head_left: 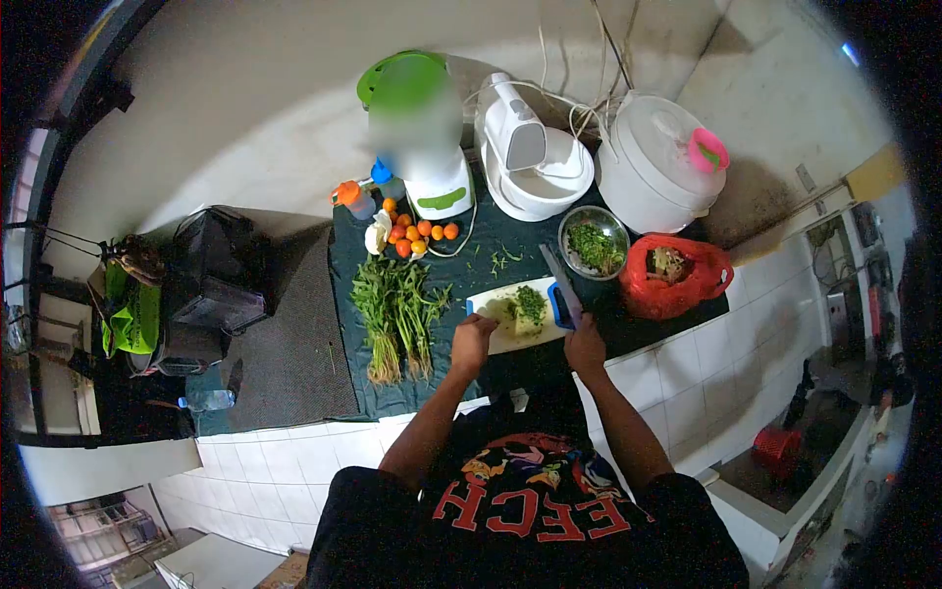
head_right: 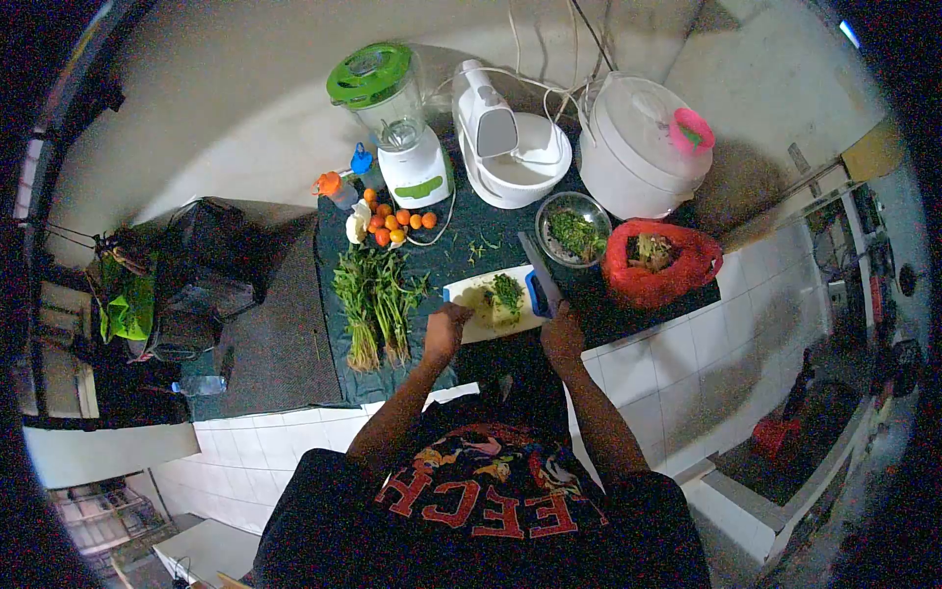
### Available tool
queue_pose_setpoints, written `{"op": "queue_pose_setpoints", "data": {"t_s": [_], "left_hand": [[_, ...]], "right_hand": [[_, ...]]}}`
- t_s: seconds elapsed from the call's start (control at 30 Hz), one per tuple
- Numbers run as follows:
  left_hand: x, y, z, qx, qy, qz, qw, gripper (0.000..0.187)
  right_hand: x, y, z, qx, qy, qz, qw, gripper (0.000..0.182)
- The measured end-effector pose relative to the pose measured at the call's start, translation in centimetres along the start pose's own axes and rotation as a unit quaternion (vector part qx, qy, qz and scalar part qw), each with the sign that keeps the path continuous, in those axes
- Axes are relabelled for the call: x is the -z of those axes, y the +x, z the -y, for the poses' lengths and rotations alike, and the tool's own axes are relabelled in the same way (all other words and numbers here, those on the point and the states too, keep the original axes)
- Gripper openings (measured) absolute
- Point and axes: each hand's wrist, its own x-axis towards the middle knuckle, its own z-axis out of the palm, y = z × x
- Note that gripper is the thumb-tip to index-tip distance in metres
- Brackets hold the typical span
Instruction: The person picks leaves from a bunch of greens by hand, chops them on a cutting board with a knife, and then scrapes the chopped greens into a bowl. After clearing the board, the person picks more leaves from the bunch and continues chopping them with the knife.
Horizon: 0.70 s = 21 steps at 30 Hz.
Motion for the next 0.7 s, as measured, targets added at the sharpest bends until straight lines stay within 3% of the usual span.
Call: {"op": "queue_pose_setpoints", "data": {"t_s": [0.13,0.2,0.23,0.3,0.4,0.57,0.7], "left_hand": [[-1.3,1.3,1.1,-0.01,0.053,-0.003,0.999,0.016],[-1.8,1.5,1.3,-0.033,0.054,-0.019,0.998,0.017],[-1.8,1.5,0.8,-0.007,0.078,-0.013,0.997,0.017],[-1.7,1.6,0.2,0.02,0.1,-0.004,0.995,0.017],[-1.9,1.8,0.2,-0.046,0.178,-0.016,0.983,0.016],[-2.0,1.4,0.5,-0.107,0.181,-0.05,0.976,0.012],[-1.8,1.3,0.2,-0.108,0.164,-0.064,0.978,0.012]], "right_hand": [[2.4,-2.0,1.8,-0.022,0.028,0.005,0.999,0.034],[1.6,-4.3,1.2,0.063,0.071,-0.062,0.994,0.044],[1.9,-5.4,1.5,0.063,0.07,-0.061,0.994,0.044],[2.0,-8.0,2.5,0.125,0.165,-0.028,0.978,0.039],[0.6,-11.1,3.0,0.159,0.188,0.016,0.969,0.038],[0.3,-13.2,3.8,0.192,0.126,0.059,0.972,0.032],[-0.4,-13.5,3.6,0.173,0.133,0.102,0.971,0.038]]}}
